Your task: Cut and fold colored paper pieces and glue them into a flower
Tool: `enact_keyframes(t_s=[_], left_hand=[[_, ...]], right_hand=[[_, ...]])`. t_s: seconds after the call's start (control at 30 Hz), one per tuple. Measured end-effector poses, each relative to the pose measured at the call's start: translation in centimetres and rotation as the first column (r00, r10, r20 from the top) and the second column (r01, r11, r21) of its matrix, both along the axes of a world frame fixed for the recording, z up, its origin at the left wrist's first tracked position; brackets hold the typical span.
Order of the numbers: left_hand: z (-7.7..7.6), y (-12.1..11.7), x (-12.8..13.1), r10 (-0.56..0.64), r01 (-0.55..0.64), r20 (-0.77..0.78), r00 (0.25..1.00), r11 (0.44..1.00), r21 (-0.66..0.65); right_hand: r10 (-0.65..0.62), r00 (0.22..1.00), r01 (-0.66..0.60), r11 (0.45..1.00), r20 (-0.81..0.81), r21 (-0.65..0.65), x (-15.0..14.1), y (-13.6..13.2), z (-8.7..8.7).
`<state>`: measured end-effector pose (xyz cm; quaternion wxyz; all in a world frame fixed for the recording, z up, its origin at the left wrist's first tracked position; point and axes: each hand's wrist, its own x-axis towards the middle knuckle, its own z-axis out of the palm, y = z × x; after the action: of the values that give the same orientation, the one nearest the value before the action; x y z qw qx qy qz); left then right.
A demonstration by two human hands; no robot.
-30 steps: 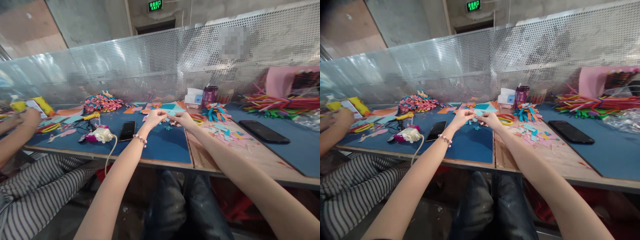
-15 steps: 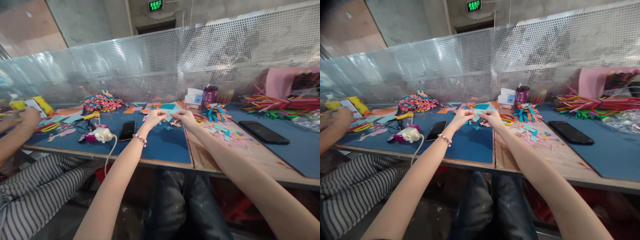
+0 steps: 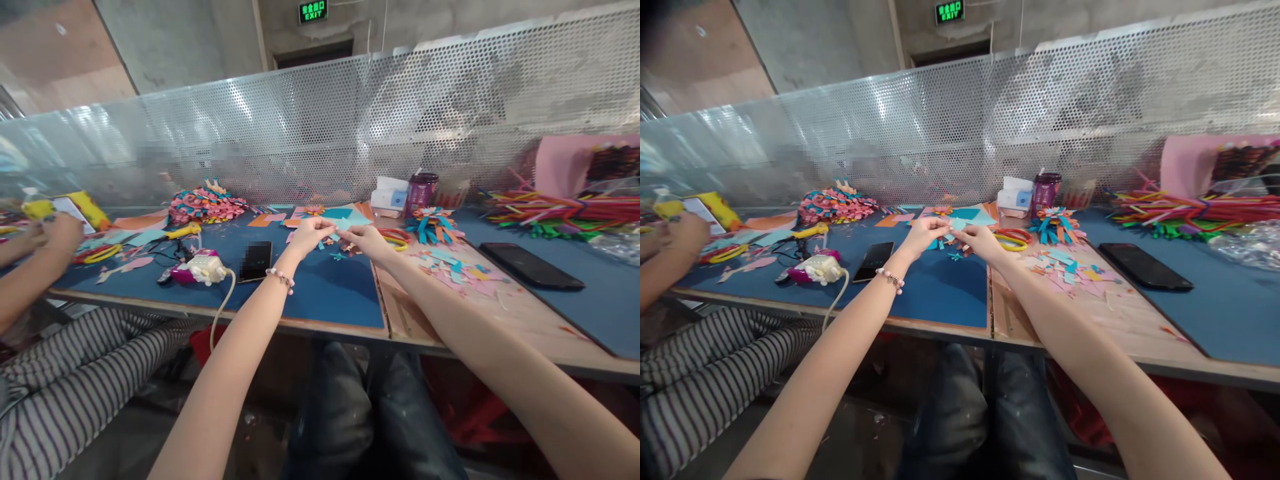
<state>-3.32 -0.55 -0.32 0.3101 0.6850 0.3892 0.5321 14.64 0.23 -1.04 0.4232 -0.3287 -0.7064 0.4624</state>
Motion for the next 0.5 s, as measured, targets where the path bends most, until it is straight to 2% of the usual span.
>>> enact_keyframes(t_s=[0.17,0.37,0.5], left_hand=[[0.04,-0.11,0.02,0.011,-0.011,-0.008,1.0,1.0,0.021],[0.09,-0.16,-0.06,-0.007,0.007,0.004,1.0,1.0,0.01],[0.11,-0.19,-0.02,-0.007,0.007,0.011,1.0,1.0,-0.004]], right_hand=[[-0.008,1.0,0.008,1.0,-0.025,-0.014,-0.38,-0.57,0.25],[-0.021,0.999,0.022,0.999,-0.047,0.027,-0.56,-0.08,-0.27],[0.034,0.998,-0.033,0.999,-0.062,0.017,-0.77,0.08,-0.64]])
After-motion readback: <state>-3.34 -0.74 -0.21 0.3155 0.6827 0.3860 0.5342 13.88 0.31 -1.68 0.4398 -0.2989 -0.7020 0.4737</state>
